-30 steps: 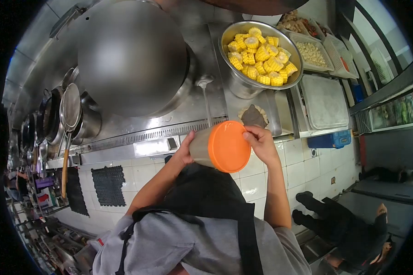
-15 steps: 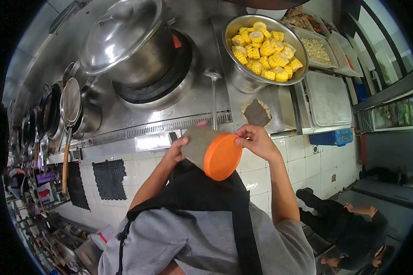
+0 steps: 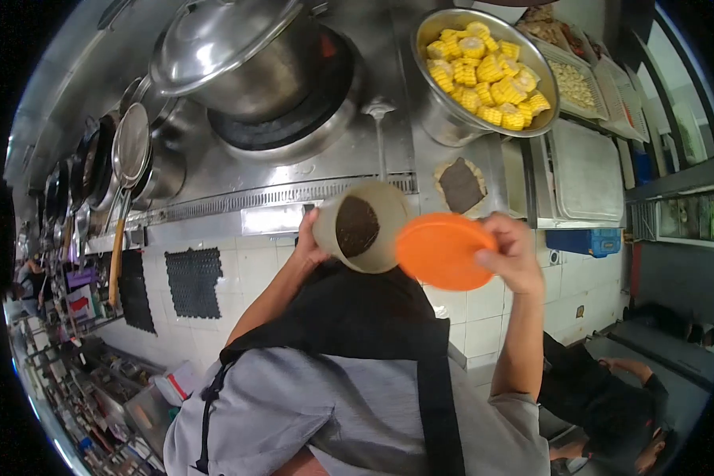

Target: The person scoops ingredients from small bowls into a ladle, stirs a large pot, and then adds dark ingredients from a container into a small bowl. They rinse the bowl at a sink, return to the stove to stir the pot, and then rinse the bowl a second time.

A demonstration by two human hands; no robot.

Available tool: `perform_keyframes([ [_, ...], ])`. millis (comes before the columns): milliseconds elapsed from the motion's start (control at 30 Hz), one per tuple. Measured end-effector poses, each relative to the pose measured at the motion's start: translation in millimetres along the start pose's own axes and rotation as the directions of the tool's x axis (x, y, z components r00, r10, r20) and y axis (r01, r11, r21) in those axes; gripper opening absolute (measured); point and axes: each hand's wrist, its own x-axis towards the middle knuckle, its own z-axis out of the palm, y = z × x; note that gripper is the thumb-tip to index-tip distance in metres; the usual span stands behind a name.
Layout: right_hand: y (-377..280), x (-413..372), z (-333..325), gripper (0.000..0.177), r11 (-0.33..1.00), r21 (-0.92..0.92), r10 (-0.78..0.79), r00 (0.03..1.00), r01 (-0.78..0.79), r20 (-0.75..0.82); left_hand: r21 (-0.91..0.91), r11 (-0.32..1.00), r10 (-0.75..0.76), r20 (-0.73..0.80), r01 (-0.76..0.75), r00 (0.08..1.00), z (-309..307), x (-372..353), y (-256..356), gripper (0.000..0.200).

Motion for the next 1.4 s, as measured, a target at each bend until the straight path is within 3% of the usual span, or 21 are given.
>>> perform_keyframes([
  [33,-2,1,-4,0.019,1.0,-0.025,-0.016,0.994,0.013,-0.107,-0.125,0.992,-0.023,0.026,0.026,0.999,-22,5,-4,0.088],
  [100,7,7,-21,0.013,0.994,-0.113,-0.026,0.958,-0.007,-0.286,0.072,0.996,0.055,0.005,-0.055,0.998,3,0,15,0.086],
  [167,37,25,-42,0.009,0.955,-0.293,-0.091,0.904,-0.039,-0.419,0.015,0.996,0.083,0.03,-0.083,0.996,3,0,21,0.085],
  [233,104,46,-74,0.01,0.89,-0.456,-0.209,0.867,-0.024,-0.453,-0.044,0.993,0.114,0.049,-0.112,0.992,1,-3,25,0.084],
  [300,151,65,-77,0.011,0.73,-0.678,-0.314,0.839,-0.087,-0.445,-0.089,0.987,0.136,0.059,-0.131,0.989,-3,-7,28,0.083],
  [367,181,77,-69,0.014,0.416,-0.885,-0.39,0.838,-0.21,-0.382,-0.13,0.98,0.16,0.062,-0.151,0.985,-6,-10,30,0.082],
  [500,237,93,-70,0.025,0.146,-0.981,-0.399,0.9,-0.13,-0.178,-0.199,0.961,0.207,0.065,-0.19,0.976,-11,-17,35,0.08],
  [567,240,93,-61,0.029,0.084,-0.984,-0.286,0.942,-0.159,-0.177,-0.241,0.95,0.221,0.069,-0.199,0.973,-14,-20,36,0.079],
  [633,237,93,-48,0.032,0.122,-0.983,-0.182,0.97,-0.141,-0.161,-0.265,0.94,0.24,0.057,-0.217,0.969,-17,-20,37,0.079],
  [700,227,92,-46,0.035,0.251,-0.962,-0.095,0.986,-0.107,-0.135,-0.213,0.945,0.255,0.003,-0.248,0.967,-8,-23,39,0.078],
  [767,210,93,-23,0.04,0.807,-0.58,-0.016,0.977,-0.113,-0.213,-0.117,0.955,0.265,-0.06,-0.271,0.962,2,-29,42,0.078],
  [800,167,84,13,0.041,0.927,-0.322,0.133,0.971,-0.193,-0.2,-0.133,0.971,0.203,0.003,-0.201,0.979,-5,-30,40,0.085],
  [833,117,73,51,0.043,0.961,-0.035,0.266,0.952,-0.274,-0.148,-0.124,0.977,0.179,0.043,-0.172,0.983,1,-28,37,0.089],
  [900,84,58,87,0.043,0.944,0.177,0.268,0.96,-0.278,0.077,-0.069,0.99,0.133,0.103,-0.126,0.986,11,-18,30,0.096],
  [933,78,54,97,0.039,0.972,-0.01,0.236,0.967,-0.236,0.093,-0.024,0.993,0.114,0.123,-0.111,0.986,15,-13,26,0.098],
  [1000,94,49,93,0.035,0.986,-0.082,0.145,0.989,-0.148,-0.041,0.132,0.987,0.085,0.092,-0.097,0.992,18,-4,19,0.101],
  [1100,102,35,38,0.035,0.967,0.039,0.256,0.942,-0.253,-0.217,0.52,0.853,0.089,-0.047,-0.052,0.995,13,1,9,0.094],
  [1200,116,25,-27,0.032,0.956,-0.061,0.213,0.817,-0.289,-0.535,0.447,0.887,-0.141,0.024,0.115,0.99,4,-26,28,0.084],
  [1267,129,30,-56,0.031,0.933,-0.148,0.158,0.742,-0.329,-0.651,0.42,0.897,-0.179,0.054,0.141,0.982,-8,-58,33,0.077],
  [1333,147,39,-82,0.03,0.918,-0.168,0.142,0.694,-0.359,-0.706,0.466,0.87,-0.13,-0.1,0.161,0.987,-24,-94,32,0.076],
  [1400,169,46,-102,0.031,0.92,-0.125,0.176,0.677,-0.371,-0.714,0.548,0.799,-0.044,-0.36,0.249,0.932,-59,-136,24,0.079],
])
